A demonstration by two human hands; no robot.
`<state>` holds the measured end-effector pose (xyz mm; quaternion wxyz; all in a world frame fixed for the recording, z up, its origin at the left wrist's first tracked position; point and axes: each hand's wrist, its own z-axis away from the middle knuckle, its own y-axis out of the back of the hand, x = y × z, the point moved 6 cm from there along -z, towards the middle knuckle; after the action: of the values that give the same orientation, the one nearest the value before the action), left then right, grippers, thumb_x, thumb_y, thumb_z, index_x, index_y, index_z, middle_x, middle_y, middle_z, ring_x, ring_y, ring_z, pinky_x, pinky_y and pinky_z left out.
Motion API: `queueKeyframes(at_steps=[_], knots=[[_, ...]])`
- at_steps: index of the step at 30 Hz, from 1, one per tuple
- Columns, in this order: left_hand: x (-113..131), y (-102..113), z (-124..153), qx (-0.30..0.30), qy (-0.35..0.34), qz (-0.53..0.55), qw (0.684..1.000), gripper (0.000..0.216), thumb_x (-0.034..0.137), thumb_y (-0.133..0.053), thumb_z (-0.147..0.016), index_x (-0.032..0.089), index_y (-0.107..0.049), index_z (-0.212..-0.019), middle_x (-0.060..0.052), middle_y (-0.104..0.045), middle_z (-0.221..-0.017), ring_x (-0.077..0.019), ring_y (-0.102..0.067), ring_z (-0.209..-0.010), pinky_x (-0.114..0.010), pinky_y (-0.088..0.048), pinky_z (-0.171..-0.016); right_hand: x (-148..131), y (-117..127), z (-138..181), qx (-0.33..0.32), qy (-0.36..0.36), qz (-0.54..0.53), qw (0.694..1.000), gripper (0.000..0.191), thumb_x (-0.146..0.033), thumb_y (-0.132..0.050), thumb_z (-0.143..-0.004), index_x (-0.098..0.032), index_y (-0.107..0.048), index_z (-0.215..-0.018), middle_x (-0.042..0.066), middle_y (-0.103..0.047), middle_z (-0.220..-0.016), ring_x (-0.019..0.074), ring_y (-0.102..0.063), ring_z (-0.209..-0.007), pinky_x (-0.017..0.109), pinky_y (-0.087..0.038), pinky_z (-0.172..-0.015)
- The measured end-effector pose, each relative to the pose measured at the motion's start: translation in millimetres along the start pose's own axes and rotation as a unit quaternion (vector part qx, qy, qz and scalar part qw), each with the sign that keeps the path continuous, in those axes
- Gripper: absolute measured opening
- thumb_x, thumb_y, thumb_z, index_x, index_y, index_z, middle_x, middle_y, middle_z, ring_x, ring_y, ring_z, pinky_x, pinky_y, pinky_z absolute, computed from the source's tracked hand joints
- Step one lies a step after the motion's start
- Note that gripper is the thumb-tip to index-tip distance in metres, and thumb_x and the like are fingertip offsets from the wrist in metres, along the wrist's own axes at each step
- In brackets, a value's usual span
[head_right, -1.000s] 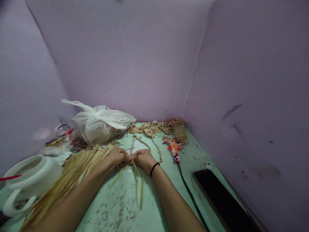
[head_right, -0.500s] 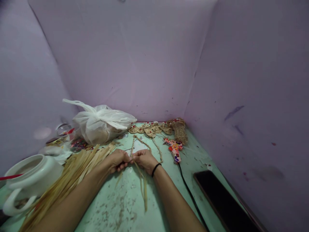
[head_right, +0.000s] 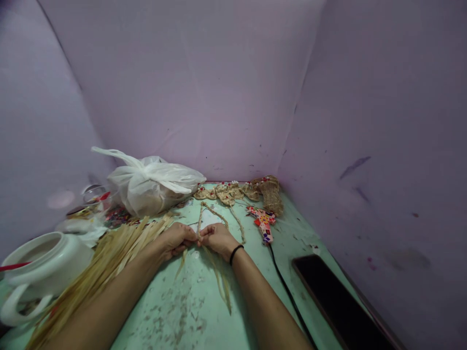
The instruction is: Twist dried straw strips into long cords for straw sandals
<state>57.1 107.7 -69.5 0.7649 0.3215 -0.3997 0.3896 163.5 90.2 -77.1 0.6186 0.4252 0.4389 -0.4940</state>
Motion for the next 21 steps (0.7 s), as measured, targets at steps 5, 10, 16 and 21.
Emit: queueKeyframes(at_steps=[5,10,16,21], knots=[[3.1,1.4,2.7,0.092,-0.011,-0.013,0.996,0.015,0.013,-0.050,-0.049,0.016,-0.037,-0.044,0.008,-0.026,-0.032,-0.0028,-0.019,-0.029,-0.020,-0.008,-0.034,-4.5,14.3,-2.1,0.093,0.015,0.150,0.984,0.003,-0.016,-0.057,-0.050,-0.013,-0.056,-0.052,-0.003,-0.049,-0.045,0.0057,-0.038,-0.042,0.018,-0.027,-0.042],[5.2,1.4,5.8,0.139,0.005,-0.013,0.990,0.020,0.009,-0.048,-0.047,0.017,-0.032,-0.042,0.008,-0.023,-0.031,-0.0025,-0.018,-0.030,-0.020,-0.007,-0.035,-20.6,15.9,8.8,0.130,0.008,0.273,0.953,0.011,-0.018,-0.056,-0.053,-0.014,-0.055,-0.042,0.000,-0.046,-0.038,0.0076,-0.038,-0.040,0.021,-0.022,-0.040],[6.7,-2.0,11.9,0.069,0.059,0.071,0.993,0.025,0.014,-0.047,-0.053,0.018,-0.024,-0.043,0.008,-0.021,-0.033,-0.0011,-0.014,-0.029,-0.017,-0.006,-0.034,-47.6,-5.3,27.6,0.170,0.079,0.359,0.914,0.013,-0.011,-0.053,-0.054,-0.016,-0.062,-0.046,0.007,-0.059,-0.047,0.0125,-0.047,-0.047,0.024,-0.023,-0.045],[10.7,4.0,11.9,0.051,0.000,0.038,0.998,0.019,0.015,-0.047,-0.048,0.018,-0.029,-0.045,0.009,-0.023,-0.032,-0.0019,-0.017,-0.027,-0.018,-0.007,-0.032,-48.3,-11.6,29.2,0.145,0.114,0.362,0.914,0.014,-0.010,-0.053,-0.056,-0.016,-0.063,-0.048,0.005,-0.058,-0.047,0.0111,-0.045,-0.045,0.024,-0.023,-0.047]])
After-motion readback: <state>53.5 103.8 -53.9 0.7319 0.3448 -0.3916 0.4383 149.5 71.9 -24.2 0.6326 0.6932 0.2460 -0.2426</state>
